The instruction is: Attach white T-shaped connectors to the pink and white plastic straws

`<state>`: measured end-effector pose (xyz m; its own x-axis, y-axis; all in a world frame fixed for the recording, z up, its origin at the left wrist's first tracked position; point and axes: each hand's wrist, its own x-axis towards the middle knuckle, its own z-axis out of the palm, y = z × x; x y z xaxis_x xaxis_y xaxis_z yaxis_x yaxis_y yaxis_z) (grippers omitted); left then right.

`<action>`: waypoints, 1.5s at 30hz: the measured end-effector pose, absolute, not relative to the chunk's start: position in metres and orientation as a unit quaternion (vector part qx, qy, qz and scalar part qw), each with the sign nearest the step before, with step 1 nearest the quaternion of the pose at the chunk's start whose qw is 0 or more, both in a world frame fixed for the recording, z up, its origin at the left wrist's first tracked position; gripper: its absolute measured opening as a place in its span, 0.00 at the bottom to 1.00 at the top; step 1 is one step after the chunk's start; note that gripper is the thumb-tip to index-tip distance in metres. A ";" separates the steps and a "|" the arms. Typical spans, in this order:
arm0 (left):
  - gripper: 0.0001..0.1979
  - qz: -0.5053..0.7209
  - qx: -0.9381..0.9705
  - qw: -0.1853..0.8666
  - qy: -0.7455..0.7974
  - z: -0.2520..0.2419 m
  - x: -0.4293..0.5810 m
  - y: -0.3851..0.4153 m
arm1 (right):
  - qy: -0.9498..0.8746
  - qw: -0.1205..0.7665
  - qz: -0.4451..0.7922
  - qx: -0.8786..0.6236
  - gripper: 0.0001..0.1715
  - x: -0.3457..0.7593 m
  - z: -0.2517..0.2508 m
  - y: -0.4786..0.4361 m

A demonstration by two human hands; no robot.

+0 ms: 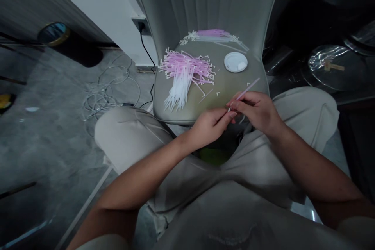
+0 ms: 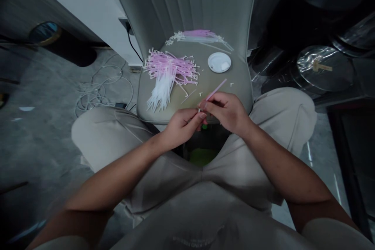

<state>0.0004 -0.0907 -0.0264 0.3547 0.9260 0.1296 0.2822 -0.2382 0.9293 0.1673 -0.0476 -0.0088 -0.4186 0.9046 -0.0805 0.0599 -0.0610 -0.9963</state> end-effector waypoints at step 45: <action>0.21 0.349 0.632 0.564 0.401 -0.023 0.001 -0.091 | -0.572 0.337 0.656 -0.359 0.18 0.166 -0.005 -0.052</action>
<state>0.0009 -0.0914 -0.0227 0.4348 0.9004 -0.0125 0.1135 -0.0410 0.9927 0.1658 -0.0521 -0.0046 -0.5147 0.8531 -0.0859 -0.0310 -0.1187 -0.9924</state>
